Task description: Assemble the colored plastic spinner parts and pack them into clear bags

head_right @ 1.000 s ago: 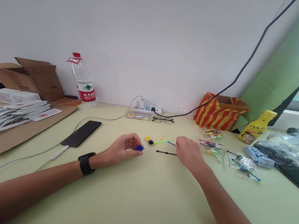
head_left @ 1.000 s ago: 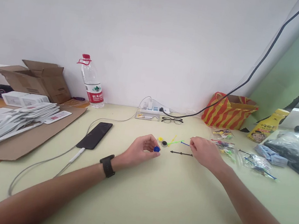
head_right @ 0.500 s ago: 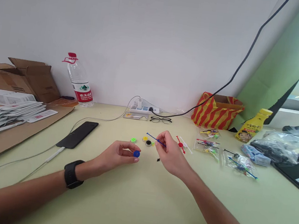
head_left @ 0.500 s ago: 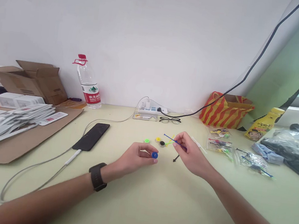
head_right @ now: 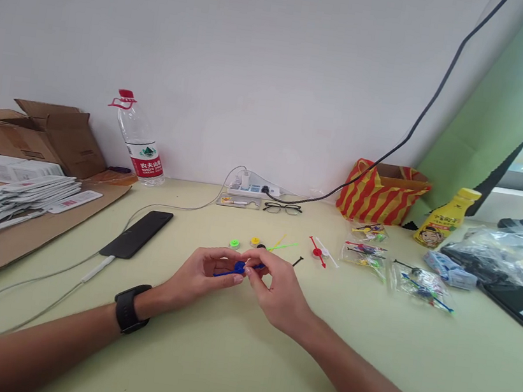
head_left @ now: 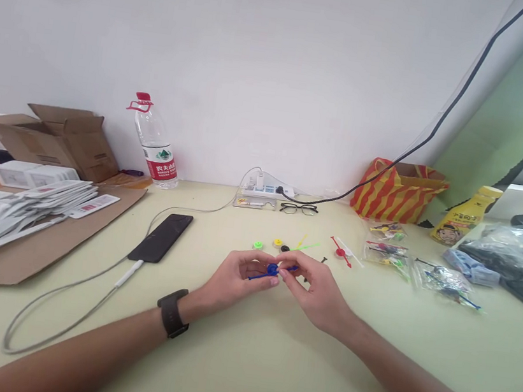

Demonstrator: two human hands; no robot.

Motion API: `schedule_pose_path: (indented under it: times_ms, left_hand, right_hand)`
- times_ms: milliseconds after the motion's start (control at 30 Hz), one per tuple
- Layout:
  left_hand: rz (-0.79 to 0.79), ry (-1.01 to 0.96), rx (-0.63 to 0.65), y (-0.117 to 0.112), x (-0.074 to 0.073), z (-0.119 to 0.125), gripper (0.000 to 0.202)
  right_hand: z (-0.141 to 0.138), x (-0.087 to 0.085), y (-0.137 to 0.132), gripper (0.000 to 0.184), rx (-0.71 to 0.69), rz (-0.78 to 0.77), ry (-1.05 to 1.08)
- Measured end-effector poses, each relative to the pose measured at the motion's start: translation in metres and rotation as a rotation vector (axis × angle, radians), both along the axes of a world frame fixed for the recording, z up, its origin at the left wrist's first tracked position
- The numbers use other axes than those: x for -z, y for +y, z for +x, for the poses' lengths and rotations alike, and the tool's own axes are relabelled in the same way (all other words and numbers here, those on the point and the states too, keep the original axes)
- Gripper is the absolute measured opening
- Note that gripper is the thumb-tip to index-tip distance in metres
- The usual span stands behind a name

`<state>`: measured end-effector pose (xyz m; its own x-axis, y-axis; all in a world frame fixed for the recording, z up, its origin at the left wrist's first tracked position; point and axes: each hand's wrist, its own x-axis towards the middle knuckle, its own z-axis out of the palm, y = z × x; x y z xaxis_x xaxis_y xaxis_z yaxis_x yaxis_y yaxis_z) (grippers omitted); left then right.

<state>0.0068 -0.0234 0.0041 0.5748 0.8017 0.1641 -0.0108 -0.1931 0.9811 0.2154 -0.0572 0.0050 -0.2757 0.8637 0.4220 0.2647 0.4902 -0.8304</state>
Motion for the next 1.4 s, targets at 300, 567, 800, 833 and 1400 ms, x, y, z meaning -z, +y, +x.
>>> schedule_pose_path:
  times_ms: [300,567,800,833,1400]
  left_hand:
    - [0.237,0.035,-0.038,-0.002,-0.001,-0.002,0.023]
    - [0.446,0.144,-0.126,-0.002,-0.006,-0.008,0.014]
    - [0.055,-0.038,0.078,0.001,-0.013,-0.012,0.018]
    - [0.016,-0.038,0.083,0.003,-0.013,-0.012,0.018]
    - [-0.118,-0.117,-0.035,0.007,-0.009,-0.013,0.021]
  right_hand:
    - [0.001,0.007,0.000,0.021,0.040,0.147,-0.099]
    - [0.002,0.006,0.000,0.022,0.010,0.231,-0.117]
    - [0.005,0.000,0.004,0.013,0.014,0.112,-0.003]
    - [0.006,0.000,0.005,0.014,0.026,0.100,0.012]
    - [0.007,-0.010,-0.013,0.051,0.048,0.107,0.044]
